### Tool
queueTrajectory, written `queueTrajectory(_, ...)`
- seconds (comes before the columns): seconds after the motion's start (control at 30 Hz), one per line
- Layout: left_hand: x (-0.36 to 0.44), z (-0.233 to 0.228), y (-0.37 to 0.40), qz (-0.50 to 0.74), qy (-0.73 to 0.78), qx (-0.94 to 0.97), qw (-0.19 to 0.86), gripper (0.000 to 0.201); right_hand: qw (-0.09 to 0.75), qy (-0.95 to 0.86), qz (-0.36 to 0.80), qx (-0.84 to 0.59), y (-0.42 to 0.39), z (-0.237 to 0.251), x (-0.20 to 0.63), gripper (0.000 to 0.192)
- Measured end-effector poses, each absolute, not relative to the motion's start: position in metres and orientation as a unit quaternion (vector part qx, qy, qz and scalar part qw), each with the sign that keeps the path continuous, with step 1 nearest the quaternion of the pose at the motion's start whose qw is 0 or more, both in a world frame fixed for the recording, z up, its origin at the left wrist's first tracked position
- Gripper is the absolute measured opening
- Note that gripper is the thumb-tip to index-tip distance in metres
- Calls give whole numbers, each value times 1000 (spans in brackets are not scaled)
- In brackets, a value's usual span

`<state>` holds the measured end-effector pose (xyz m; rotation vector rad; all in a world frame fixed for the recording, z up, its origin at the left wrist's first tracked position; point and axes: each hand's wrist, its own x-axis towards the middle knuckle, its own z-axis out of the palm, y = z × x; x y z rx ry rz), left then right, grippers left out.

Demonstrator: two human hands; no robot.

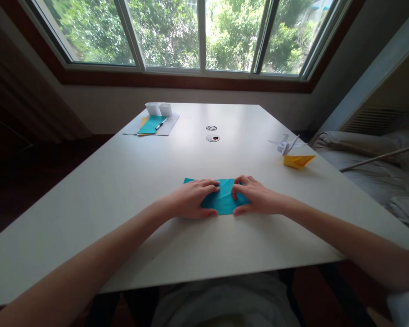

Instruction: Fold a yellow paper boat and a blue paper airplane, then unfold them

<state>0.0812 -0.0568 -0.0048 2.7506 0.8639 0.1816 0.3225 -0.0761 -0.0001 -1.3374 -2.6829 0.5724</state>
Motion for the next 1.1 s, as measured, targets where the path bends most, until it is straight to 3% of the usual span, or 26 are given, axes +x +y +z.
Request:
queueTrajectory(0.27,60,9,-53,-37,349,928,122,72,4,-870,212,-444,-67,4,346,53)
queueTrajectory(0.47,26,13,-42,-91,446,875,167,104,9,-870,200,-450,-70,3,348,54)
queueTrajectory(0.67,10,20,-38,-94,467,862,174,111,-14,-883,182,-433,-67,8,363,56)
queueTrajectory(0.73,8,21,-36,-76,454,871,170,104,-22,-881,147,-448,-64,9,370,59)
queueTrajectory(0.97,34,12,-38,118,401,905,80,45,-37,-848,-55,-526,-70,11,346,65)
queueTrajectory(1.1,62,7,-58,95,383,917,59,38,-14,-904,-15,-427,-76,21,315,57)
